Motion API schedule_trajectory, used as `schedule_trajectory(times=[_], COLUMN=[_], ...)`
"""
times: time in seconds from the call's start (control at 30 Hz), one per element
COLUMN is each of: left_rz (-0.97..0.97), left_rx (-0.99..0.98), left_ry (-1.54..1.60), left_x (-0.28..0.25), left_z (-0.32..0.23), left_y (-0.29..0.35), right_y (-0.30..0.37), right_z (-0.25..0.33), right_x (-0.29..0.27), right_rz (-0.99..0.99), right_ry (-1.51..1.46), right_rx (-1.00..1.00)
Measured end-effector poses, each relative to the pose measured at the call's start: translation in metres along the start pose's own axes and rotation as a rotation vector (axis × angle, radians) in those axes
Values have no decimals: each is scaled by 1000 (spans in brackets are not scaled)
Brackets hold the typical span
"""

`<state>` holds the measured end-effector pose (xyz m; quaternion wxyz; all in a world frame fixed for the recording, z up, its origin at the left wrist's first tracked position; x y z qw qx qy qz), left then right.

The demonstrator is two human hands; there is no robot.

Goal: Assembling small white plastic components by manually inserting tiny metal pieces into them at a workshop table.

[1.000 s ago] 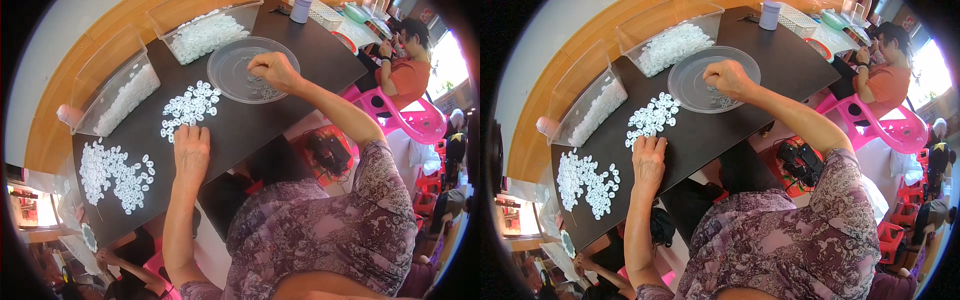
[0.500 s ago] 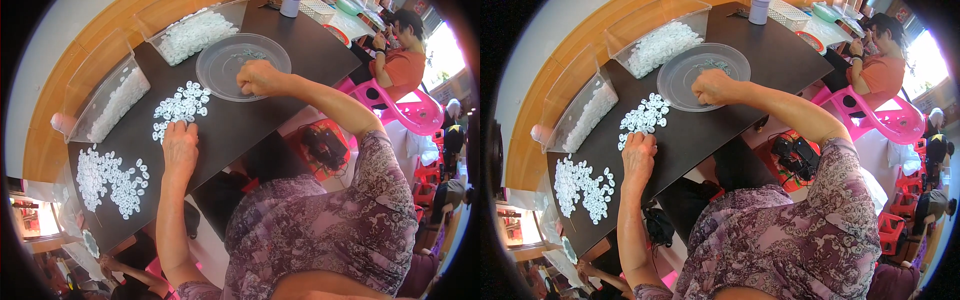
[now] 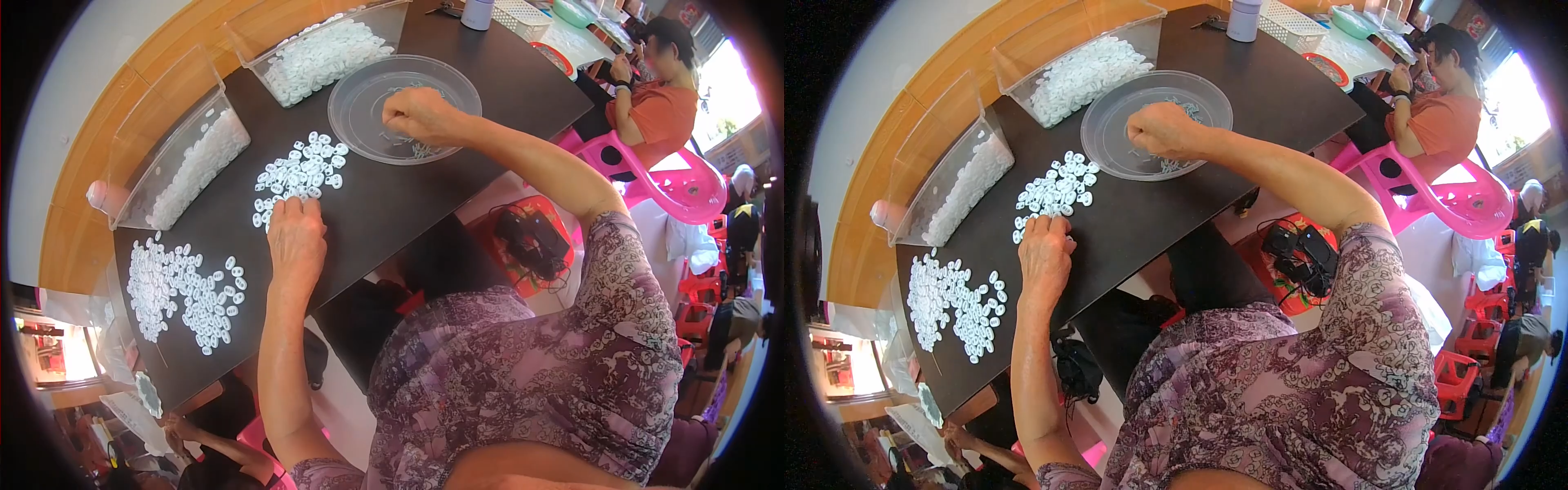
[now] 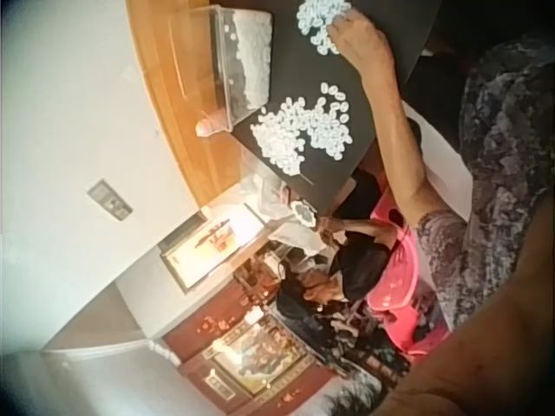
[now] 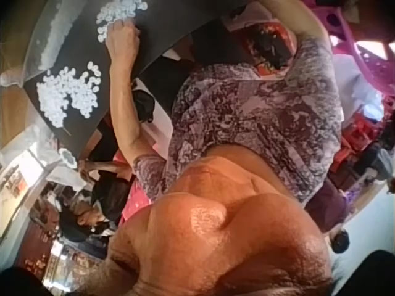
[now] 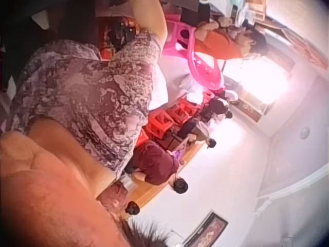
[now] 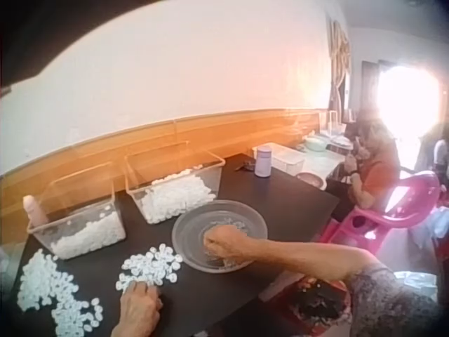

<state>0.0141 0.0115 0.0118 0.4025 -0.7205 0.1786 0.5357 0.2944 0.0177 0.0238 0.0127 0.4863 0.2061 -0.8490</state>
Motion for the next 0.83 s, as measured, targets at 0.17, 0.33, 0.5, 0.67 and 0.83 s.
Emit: schedule_trajectory(times=[0.17, 0.33, 0.5, 0.67, 0.83], left_rz=[-19, -90, -237, -325, -304], left_rx=[-12, -37, -95, -313, -781], left_ry=[-45, 20, 141, 467, 1179], left_x=[2, -6, -21, -25, -24], left_z=[-3, -8, -15, -22, -21], left_y=[3, 9, 19, 36, 60], right_y=[7, 4, 0, -1, -4], right_z=[-4, -5, -6, -2, 8], right_x=[-1, 7, 17, 19, 19], right_rz=[72, -9, 58, 111, 51], right_ry=[-28, 164, 287, 374, 284], right_rx=[26, -98, -193, -223, -174])
Point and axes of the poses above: each hand's wrist, its own y-axis away from the middle knuckle, its own x-axis out of the palm, z = x × y, the point moved 1 cm from there along -y, towards the middle knuckle, and after that the axes turned 2 degrees about -y, right-handed, at the moved point
